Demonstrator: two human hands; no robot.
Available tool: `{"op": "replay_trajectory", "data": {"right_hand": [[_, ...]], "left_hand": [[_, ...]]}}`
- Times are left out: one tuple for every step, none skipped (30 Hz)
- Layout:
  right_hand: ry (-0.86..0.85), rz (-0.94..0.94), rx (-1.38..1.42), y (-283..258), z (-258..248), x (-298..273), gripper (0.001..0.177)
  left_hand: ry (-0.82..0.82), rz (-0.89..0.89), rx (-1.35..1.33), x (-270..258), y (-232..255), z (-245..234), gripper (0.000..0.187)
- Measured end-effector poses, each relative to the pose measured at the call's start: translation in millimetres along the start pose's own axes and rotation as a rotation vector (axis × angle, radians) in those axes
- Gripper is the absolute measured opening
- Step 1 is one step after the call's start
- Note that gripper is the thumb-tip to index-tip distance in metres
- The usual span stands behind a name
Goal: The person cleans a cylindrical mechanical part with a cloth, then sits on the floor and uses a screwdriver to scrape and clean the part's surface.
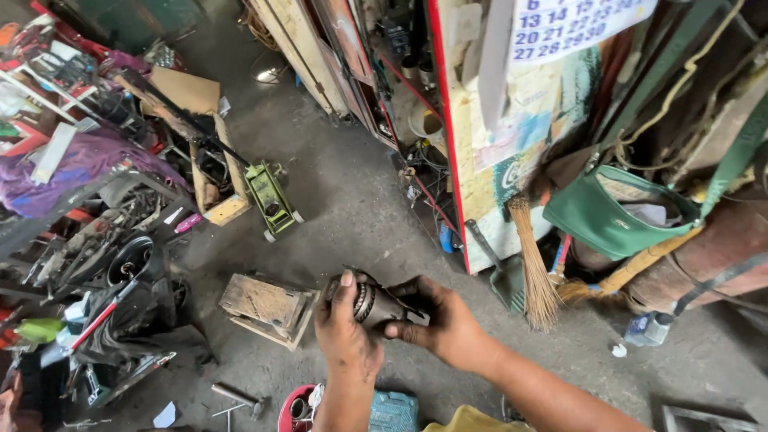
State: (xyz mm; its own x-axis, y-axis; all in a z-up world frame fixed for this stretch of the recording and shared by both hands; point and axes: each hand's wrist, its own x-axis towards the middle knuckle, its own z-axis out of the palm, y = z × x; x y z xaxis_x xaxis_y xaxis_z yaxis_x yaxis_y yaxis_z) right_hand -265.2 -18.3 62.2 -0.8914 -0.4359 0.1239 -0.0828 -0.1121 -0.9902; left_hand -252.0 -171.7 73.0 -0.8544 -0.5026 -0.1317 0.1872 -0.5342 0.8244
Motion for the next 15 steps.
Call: {"op": "replay_trajectory", "data": {"right_hand": [[0.009,0.002,0.002,3,-5,-1,0.046],[-0.003,0.001,0.012,5,-11,-1,0.031],[-0.015,0.0,0.022,8,-16,-2,0.017],[-0.01,0.001,0.021,12,-19,-1,0.017],[0.026,0.051,0.054,17,-22,0,0.022],[0.058,0.097,0.089,21,-23,2,0.028],[0.059,0.095,0.089,17,-26,3,0.028],[0.014,0.06,0.112,12,-28,4,0.019],[-0.031,0.024,0.133,7,-30,6,0.012],[-0.025,0.019,0.132,8,-30,7,0.012],[-0.002,0.075,0.119,9,-30,8,0.022],[0.02,0.135,0.106,10,-30,9,0.033],[0.024,0.133,0.104,13,-29,10,0.033],[0.084,0.268,0.274,16,-27,10,0.032],[0.145,0.402,0.445,19,-25,10,0.033]], "left_hand": [[-0.006,-0.006,0.005,-1,-6,-9,0.021],[-0.179,0.472,0.432,-1,-12,-16,0.024],[-0.344,0.957,0.855,0,-17,-24,0.044],[-0.349,0.954,0.852,-6,-15,-12,0.044],[-0.155,0.467,0.432,-11,-12,0,0.027],[0.043,-0.014,0.013,-15,-8,12,0.02],[0.04,-0.013,0.013,-17,-13,11,0.02],[0.039,0.002,0.025,-17,-17,10,0.019],[0.037,0.018,0.036,-18,-21,10,0.018],[0.029,0.018,0.036,-18,-23,9,0.018],[0.02,0.018,0.04,-18,-24,9,0.019],[0.014,0.017,0.043,-19,-26,7,0.019],[0.009,0.015,0.041,-20,-24,8,0.019],[-0.012,0.011,0.031,-22,-22,8,0.019],[-0.034,0.007,0.021,-24,-20,7,0.02]]}}
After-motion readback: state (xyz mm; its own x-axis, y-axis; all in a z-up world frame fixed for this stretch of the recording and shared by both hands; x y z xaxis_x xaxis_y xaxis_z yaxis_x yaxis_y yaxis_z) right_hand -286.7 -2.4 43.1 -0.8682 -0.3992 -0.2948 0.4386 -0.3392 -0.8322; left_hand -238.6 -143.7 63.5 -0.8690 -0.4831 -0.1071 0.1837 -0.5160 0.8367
